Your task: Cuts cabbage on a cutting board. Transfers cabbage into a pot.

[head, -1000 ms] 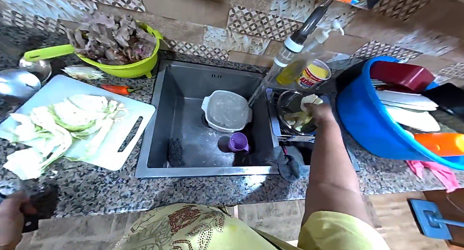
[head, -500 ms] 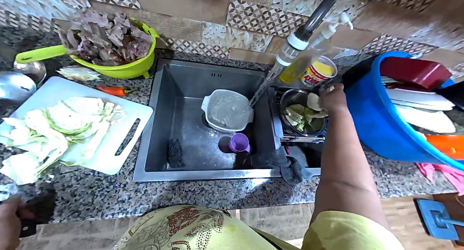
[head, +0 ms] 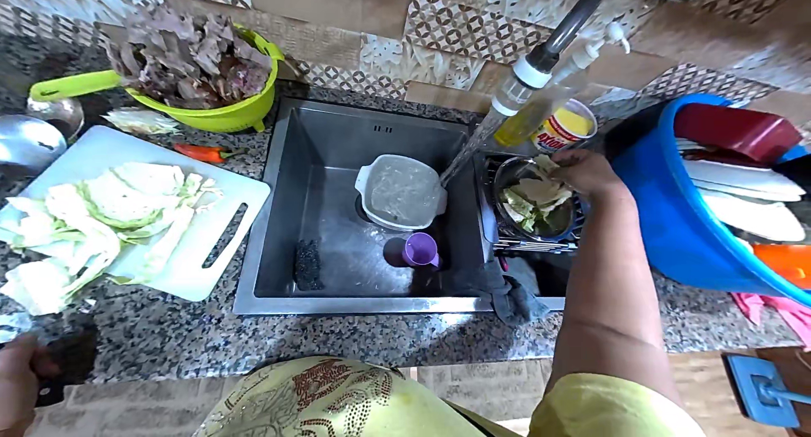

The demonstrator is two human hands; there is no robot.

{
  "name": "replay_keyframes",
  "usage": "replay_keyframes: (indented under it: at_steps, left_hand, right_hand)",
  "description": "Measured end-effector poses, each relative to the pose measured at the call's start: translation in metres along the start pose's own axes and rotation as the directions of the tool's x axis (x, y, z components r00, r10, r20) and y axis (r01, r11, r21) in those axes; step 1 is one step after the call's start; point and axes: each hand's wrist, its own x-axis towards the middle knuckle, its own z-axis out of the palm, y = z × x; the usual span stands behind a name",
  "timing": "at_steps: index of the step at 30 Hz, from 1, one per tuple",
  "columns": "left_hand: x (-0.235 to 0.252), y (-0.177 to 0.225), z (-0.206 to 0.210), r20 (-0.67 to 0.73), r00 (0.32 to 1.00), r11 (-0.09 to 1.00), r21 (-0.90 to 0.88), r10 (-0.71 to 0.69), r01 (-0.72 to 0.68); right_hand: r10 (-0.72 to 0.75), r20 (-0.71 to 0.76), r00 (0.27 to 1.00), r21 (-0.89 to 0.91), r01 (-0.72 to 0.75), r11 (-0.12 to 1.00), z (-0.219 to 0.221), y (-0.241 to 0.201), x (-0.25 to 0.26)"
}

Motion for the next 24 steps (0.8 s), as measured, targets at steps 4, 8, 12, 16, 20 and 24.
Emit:
replay_keyframes:
  at_steps: [4, 8, 12, 16, 20, 24]
  left_hand:
    - [-0.012, 0.019, 0.006, -0.017, 1.000, 0.999, -0.036, -0.008, 0.007]
    - [-0.022, 0.036, 0.010, -0.018, 0.998, 0.998, -0.038, -0.054, 0.054]
    - [-0.031, 0.049, 0.013, -0.037, 0.996, 0.995, -0.059, -0.078, 0.075]
    - [-0.015, 0.023, 0.008, -0.035, 0.996, 0.997, 0.009, -0.077, 0.077]
    - [0.023, -0.045, -0.007, 0.018, 0.999, 0.999, 0.002, -0.035, 0.035]
    - [0.015, -0.035, -0.004, -0.017, 0.999, 0.999, 0.019, -0.050, 0.050]
  right_hand:
    - [0.011, -0.113, 0.994, 0.088, -0.001, 0.996, 0.005, 0.002, -0.005]
    - [-0.021, -0.152, 0.988, 0.110, 0.038, 0.993, 0.004, 0.004, -0.012]
    - [-0.018, -0.217, 0.976, 0.104, 0.042, 0.994, 0.016, 0.012, -0.016]
    - [0.004, -0.334, 0.943, 0.206, 0.069, 0.976, 0.017, 0.007, -0.020]
    - [0.062, -0.316, 0.947, 0.184, -0.003, 0.983, 0.012, 0.018, -0.016]
    - [0.105, -0.285, 0.953, 0.295, -0.017, 0.955, 0.019, 0.025, -0.014]
